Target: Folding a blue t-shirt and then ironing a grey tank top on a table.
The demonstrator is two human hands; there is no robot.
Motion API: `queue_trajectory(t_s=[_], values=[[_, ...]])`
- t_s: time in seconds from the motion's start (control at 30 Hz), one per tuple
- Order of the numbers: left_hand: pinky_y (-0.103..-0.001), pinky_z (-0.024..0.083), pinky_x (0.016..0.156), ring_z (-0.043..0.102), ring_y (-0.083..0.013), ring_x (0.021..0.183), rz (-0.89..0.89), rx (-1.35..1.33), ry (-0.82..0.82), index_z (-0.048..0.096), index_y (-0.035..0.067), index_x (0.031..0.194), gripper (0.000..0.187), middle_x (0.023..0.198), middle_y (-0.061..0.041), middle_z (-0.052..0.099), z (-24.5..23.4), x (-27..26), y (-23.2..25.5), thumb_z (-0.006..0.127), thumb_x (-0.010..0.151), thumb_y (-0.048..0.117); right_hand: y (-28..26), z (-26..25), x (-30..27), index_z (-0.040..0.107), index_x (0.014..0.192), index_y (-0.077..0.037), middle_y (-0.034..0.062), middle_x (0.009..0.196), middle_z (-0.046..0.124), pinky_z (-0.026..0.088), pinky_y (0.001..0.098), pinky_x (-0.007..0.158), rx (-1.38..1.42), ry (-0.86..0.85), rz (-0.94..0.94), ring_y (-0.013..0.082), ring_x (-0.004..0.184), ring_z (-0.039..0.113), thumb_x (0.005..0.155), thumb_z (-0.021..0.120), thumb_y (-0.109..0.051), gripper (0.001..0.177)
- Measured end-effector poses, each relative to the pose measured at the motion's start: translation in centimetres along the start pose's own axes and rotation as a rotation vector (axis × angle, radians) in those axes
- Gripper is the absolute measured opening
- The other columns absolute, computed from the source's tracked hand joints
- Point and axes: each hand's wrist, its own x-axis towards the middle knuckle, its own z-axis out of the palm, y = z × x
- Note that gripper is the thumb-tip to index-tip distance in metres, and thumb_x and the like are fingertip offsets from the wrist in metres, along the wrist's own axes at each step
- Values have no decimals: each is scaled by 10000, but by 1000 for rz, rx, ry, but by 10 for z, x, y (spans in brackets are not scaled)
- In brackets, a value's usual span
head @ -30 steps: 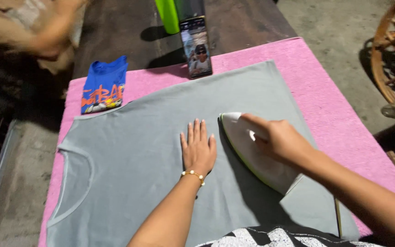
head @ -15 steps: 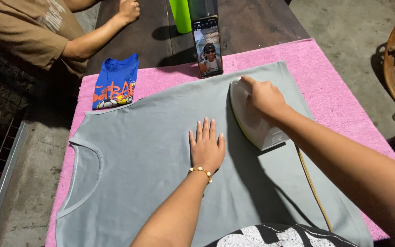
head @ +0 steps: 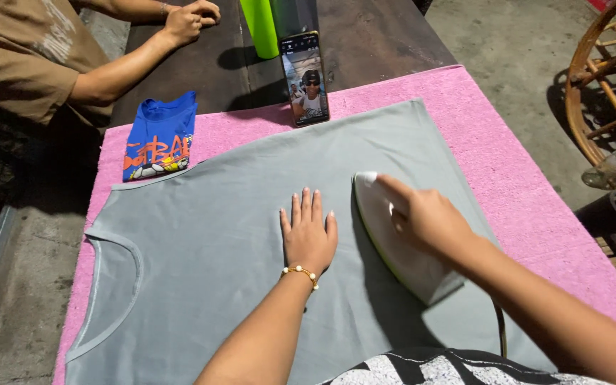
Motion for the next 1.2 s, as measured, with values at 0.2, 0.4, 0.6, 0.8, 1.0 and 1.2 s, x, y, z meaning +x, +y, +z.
queue_trajectory(t_s=[0.2, 0.4, 0.6, 0.8, 1.0, 1.2], values=[[-541, 119, 1211, 219, -284, 1522, -18, -4, -1, 336, 111, 1562, 622, 1646, -83, 287, 5, 1, -2, 366, 1021, 416, 0, -1, -23, 465, 1480, -338, 209, 887, 728, 560, 523, 731, 12, -4, -23, 417, 800, 712, 772, 674, -121, 770], [-611, 71, 1195, 171, -301, 1534, -29, -26, -34, 327, 148, 1570, 641, 1659, -82, 254, -7, -16, -9, 380, 1014, 462, -1, 2, 15, 480, 1487, -366, 219, 919, 730, 564, 521, 758, -21, 3, 22, 427, 835, 708, 815, 686, -147, 736], [-667, 42, 1166, 146, -302, 1528, -160, 48, -110, 302, 205, 1578, 646, 1670, -65, 208, -39, -72, -10, 369, 1011, 506, 5, 7, 74, 485, 1489, -396, 233, 1001, 722, 575, 538, 797, -78, 12, 49, 449, 911, 705, 820, 721, -211, 733], [-634, 35, 1173, 123, -291, 1525, -171, 36, -114, 294, 238, 1572, 628, 1662, -58, 192, -45, -83, -11, 347, 1008, 510, 12, 13, 116, 477, 1507, -380, 245, 1023, 724, 581, 533, 811, -100, 42, 64, 442, 938, 711, 828, 719, -231, 737], [-620, 48, 1181, 122, -288, 1530, -177, 46, -150, 276, 245, 1582, 628, 1668, -49, 188, -48, -82, -9, 335, 1013, 503, 14, 10, 137, 464, 1511, -415, 215, 1113, 713, 575, 502, 860, -112, 22, 141, 412, 1020, 703, 828, 729, -248, 751], [-628, 40, 1181, 108, -285, 1532, -193, 63, -166, 263, 233, 1582, 627, 1669, -51, 173, -51, -83, -8, 329, 1018, 499, 35, 19, 169, 456, 1523, -424, 210, 1175, 703, 567, 502, 873, -134, 40, 139, 403, 1076, 691, 860, 701, -246, 729]])
